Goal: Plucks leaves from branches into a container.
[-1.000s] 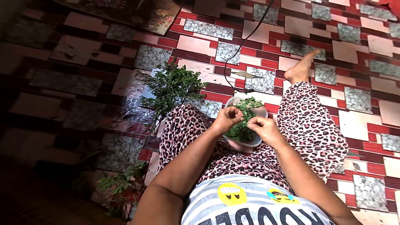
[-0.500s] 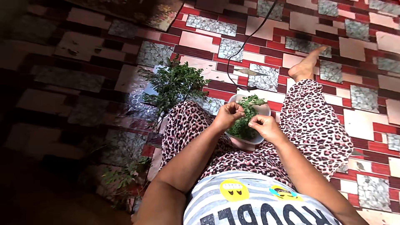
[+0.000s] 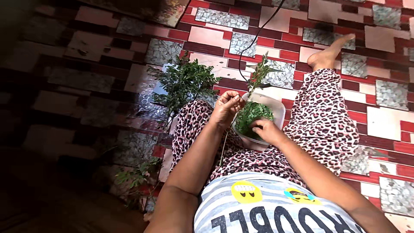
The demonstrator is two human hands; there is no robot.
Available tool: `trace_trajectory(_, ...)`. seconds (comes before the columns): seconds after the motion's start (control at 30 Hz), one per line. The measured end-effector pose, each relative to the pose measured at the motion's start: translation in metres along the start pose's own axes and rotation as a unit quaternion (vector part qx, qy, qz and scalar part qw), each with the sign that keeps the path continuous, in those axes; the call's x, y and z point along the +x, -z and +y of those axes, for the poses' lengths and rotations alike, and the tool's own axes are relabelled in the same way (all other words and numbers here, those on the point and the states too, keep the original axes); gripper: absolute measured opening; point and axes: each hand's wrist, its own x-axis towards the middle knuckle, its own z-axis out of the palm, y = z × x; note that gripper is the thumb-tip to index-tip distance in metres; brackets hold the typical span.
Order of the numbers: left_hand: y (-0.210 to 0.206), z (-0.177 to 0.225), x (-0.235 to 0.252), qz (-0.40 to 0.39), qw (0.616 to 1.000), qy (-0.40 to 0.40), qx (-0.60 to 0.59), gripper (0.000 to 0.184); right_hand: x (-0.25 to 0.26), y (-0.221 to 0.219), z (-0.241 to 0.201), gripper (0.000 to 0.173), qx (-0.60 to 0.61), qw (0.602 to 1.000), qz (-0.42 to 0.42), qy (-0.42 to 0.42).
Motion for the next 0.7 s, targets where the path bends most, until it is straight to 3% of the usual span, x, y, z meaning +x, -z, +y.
trace_trajectory(0.13,0.001,-0.003,0.003,0.057,0.994,0.011,0.093,0.009,0.02,-0.017,-0.004,0.042,-0.088,0.996,-0.024,0.01)
trace_trajectory(0.2,0.002,-0.005,0.005,0.06,0.992,0.015,0.112,0.009,0.031,-0.025,0.001,0.047,-0.13,0.991,-0.042,0.015)
trace_trajectory(0.33,0.001,-0.007,0.004,0.068,0.989,0.025,0.126,0.011,0.037,-0.034,0.01,0.019,-0.127,0.99,-0.06,0.03)
trace_trajectory(0.53,-0.002,-0.005,0.006,0.09,0.991,0.037,0.087,0.008,0.019,-0.015,0.011,0.019,-0.017,0.999,0.022,0.037)
trace_trajectory(0.7,0.002,-0.008,0.006,0.138,0.966,0.023,0.216,0.024,0.006,0.014,0.016,0.008,0.205,0.975,0.083,-0.009)
